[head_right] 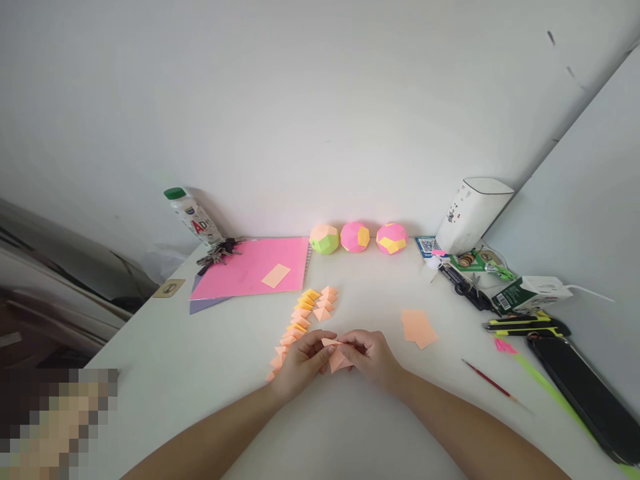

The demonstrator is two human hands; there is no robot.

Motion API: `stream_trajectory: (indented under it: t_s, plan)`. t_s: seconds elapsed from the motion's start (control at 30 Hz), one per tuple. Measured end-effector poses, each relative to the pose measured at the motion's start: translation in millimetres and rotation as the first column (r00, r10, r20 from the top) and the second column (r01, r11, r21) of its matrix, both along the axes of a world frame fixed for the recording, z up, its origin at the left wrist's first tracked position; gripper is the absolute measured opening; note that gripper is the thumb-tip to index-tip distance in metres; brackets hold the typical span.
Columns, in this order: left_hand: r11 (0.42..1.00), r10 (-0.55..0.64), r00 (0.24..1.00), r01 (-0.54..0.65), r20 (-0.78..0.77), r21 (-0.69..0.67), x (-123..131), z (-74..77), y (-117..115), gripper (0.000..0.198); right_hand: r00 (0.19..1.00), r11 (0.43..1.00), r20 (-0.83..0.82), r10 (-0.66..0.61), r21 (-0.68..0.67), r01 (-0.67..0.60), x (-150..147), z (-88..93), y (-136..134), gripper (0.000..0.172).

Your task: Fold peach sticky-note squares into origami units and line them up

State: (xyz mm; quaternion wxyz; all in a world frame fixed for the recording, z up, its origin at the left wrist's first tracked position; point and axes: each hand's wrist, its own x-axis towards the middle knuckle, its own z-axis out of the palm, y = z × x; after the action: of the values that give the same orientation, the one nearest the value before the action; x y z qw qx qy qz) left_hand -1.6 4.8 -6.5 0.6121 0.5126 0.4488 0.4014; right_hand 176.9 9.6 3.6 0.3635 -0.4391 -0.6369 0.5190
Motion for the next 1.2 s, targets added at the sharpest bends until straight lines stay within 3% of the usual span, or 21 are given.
stream_trajectory:
  t_s: [0.2,0.8,1.2]
  plan:
    - [1.000,-0.022,1.000,0.022,0.009,0.010,-1,0.8,1,0.037,0.998,0.997,-0.056,0.040,-0.066,-0.044,0,0.9,0,0.027]
    - [0.999,0.022,0.999,-0.021,0.023,-0.047,2,15.6,0,0.038,0.998,0.997,-0.023,0.056,-0.054,-0.057,2,1.3,0,0.029]
    - [0.995,0.092,0.989,-0.088,0.119,-0.038,1,10.6,1,0.033,0.999,0.994,-0.052,0.016,-0.108,-0.022,1,2.8,0,0.025]
